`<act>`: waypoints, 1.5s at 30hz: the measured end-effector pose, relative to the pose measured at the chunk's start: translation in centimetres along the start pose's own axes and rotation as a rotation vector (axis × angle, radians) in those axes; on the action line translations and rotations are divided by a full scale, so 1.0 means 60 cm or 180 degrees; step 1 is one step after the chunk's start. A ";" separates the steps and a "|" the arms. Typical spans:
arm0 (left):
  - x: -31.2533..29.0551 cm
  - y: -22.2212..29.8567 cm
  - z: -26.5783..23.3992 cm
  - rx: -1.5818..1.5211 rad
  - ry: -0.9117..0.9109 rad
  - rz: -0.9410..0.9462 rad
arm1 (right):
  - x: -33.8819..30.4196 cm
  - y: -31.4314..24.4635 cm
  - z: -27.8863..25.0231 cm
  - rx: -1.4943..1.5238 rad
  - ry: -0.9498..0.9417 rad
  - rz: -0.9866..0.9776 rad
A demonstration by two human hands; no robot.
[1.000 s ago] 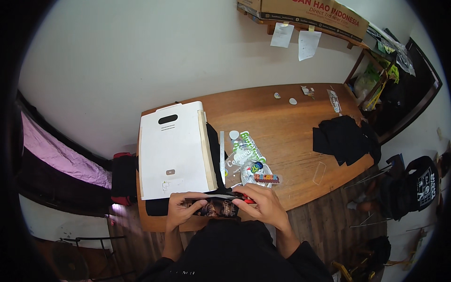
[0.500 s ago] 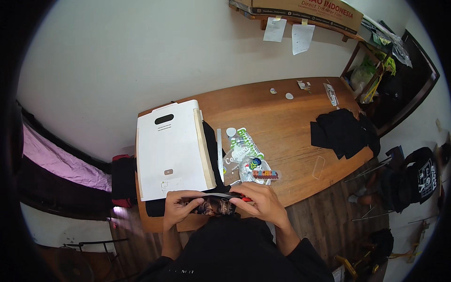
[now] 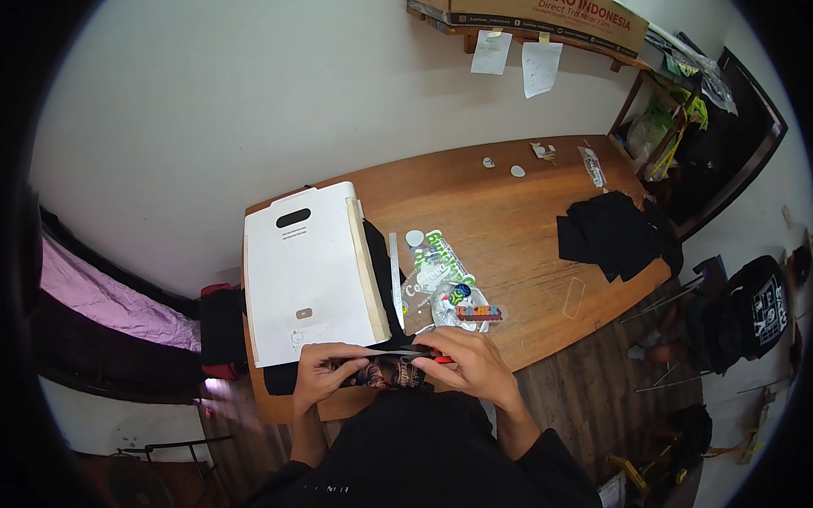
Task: Trimming the edges of a printed heat transfer film using a precision cutting tool on a workbench.
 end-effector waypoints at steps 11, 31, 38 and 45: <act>-0.004 -0.001 0.001 0.0035 -0.0014 -0.0064 | 0.001 -0.008 0.002 0.0002 -0.0011 -0.0001; -0.006 0.005 0.011 0.0132 -0.0143 -0.0023 | -0.008 -0.007 0.001 -0.0135 -0.0108 0.0005; -0.007 0.011 0.013 0.0145 -0.0156 -0.0114 | -0.011 -0.009 0.003 -0.0080 -0.0060 -0.0051; -0.010 0.007 0.014 -0.0011 -0.0170 -0.0296 | -0.028 0.013 0.016 0.0141 -0.0037 0.0143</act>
Point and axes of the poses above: each hand's wrist, its own x-axis towards the middle knuckle, its own z-axis out of the palm, y = z × x, the point moved 6 cm from there along x, towards the middle knuckle, and after that the axes turned 3 degrees about x, right-handed, at the moved point
